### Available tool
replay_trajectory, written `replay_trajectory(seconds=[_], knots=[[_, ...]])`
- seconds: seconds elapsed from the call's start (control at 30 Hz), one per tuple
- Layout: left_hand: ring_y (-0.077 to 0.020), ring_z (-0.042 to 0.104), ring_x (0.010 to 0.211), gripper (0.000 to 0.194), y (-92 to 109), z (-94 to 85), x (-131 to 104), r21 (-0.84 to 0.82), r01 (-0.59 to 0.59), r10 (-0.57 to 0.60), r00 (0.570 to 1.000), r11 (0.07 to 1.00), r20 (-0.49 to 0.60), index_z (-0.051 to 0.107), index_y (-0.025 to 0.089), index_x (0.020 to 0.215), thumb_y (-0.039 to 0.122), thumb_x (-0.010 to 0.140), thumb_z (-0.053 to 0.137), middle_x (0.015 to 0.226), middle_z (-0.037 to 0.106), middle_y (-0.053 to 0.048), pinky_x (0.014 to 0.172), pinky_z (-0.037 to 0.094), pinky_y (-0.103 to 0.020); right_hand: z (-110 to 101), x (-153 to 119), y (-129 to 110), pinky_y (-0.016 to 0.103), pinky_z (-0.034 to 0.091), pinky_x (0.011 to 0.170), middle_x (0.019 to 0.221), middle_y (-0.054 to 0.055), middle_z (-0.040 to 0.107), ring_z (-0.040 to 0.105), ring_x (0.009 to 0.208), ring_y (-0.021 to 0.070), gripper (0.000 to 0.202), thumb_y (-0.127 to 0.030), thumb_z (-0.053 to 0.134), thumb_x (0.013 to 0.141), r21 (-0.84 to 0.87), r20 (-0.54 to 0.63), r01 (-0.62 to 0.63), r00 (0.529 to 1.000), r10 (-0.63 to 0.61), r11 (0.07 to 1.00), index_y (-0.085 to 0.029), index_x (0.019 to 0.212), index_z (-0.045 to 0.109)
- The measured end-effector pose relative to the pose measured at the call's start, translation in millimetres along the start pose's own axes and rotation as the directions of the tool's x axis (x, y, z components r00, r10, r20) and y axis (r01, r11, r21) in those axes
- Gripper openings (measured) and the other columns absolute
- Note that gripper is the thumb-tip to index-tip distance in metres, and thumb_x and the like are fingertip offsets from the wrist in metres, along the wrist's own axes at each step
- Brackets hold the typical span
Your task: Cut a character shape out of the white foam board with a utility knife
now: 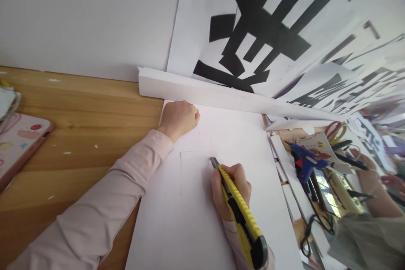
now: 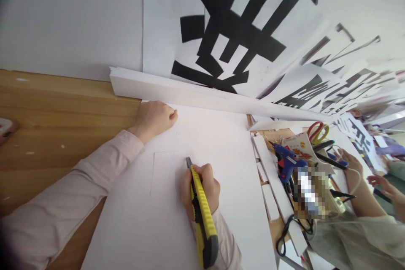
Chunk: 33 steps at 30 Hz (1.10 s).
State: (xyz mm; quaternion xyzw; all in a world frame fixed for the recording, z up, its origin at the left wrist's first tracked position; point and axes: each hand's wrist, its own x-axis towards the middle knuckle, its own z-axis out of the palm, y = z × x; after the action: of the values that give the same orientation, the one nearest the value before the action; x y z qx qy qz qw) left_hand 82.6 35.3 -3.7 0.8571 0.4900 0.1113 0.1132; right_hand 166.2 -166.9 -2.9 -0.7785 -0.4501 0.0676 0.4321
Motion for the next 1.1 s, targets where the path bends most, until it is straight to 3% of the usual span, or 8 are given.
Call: replay_trajectory(seconds=[0.13,0.23,0.37,0.5,0.77,1.1], knots=[[-0.0286,0.068,0.080,0.040,-0.9,1.1,0.8,-0.018,-0.005,0.005,1.000,1.000,-0.006,0.075,0.014,0.081,0.030,0.094,0.040,0.082,0.072,-0.013,0.061,0.038,-0.036,2.3,-0.2,0.3,0.022,0.036,0.044,0.053,-0.008,0.051,0.044,0.040,0.0087,0.018,-0.037,0.063,0.087,0.031,-0.128,-0.034,0.991,0.038,0.999,-0.021,0.083,0.054],[-0.0261,0.066,0.085,0.033,-2.5,3.5,2.2,-0.052,-0.029,0.024,0.995,0.998,-0.094,0.072,0.014,0.090,0.028,0.095,0.042,0.093,0.071,-0.012,0.066,0.041,-0.036,8.5,12.5,5.0,0.022,0.041,0.046,0.055,-0.006,0.055,0.050,0.043,0.0099,0.017,-0.035,0.064,0.087,0.117,-0.198,-0.008,0.980,0.031,0.993,-0.020,0.086,0.055],[-0.0281,0.060,0.104,0.023,-4.1,7.9,3.2,-0.020,-0.111,0.103,0.963,0.994,-0.251,0.068,0.013,0.099,0.023,0.093,0.049,0.106,0.066,-0.013,0.084,0.045,-0.039,19.5,43.0,13.4,0.022,0.045,0.047,0.057,-0.006,0.058,0.056,0.045,0.0114,0.017,-0.032,0.065,0.084,0.079,-0.133,0.087,0.988,-0.076,0.993,-0.021,0.087,0.054],[-0.0290,0.057,0.105,0.024,-4.2,11.0,3.3,-0.021,-0.167,0.155,0.950,0.986,-0.270,0.070,0.013,0.097,0.021,0.094,0.048,0.108,0.064,-0.013,0.089,0.046,-0.042,24.8,60.8,16.3,0.021,0.043,0.046,0.062,-0.004,0.062,0.056,0.046,0.0111,0.017,-0.033,0.065,0.083,-0.011,-0.094,0.129,0.987,-0.129,0.992,-0.021,0.085,0.053],[-0.0272,0.054,0.102,0.025,-6.6,13.7,4.3,-0.041,-0.183,0.166,0.951,0.982,-0.262,0.073,0.015,0.087,0.014,0.091,0.048,0.103,0.061,-0.012,0.083,0.044,-0.041,23.4,57.1,12.1,0.024,0.046,0.051,0.068,-0.001,0.067,0.060,0.051,0.0137,0.021,-0.041,0.063,0.083,-0.102,-0.027,0.082,0.996,-0.085,0.991,-0.023,0.087,0.052],[-0.0269,0.052,0.102,0.026,-6.6,12.2,3.9,-0.047,-0.187,0.171,0.956,0.981,-0.238,0.074,0.015,0.088,0.015,0.091,0.048,0.103,0.058,-0.012,0.082,0.042,-0.040,32.0,51.9,8.3,0.026,0.045,0.054,0.068,0.000,0.065,0.061,0.054,0.0162,0.019,-0.042,0.056,0.088,-0.254,-0.007,0.099,0.995,-0.104,0.962,-0.024,0.088,0.049]])
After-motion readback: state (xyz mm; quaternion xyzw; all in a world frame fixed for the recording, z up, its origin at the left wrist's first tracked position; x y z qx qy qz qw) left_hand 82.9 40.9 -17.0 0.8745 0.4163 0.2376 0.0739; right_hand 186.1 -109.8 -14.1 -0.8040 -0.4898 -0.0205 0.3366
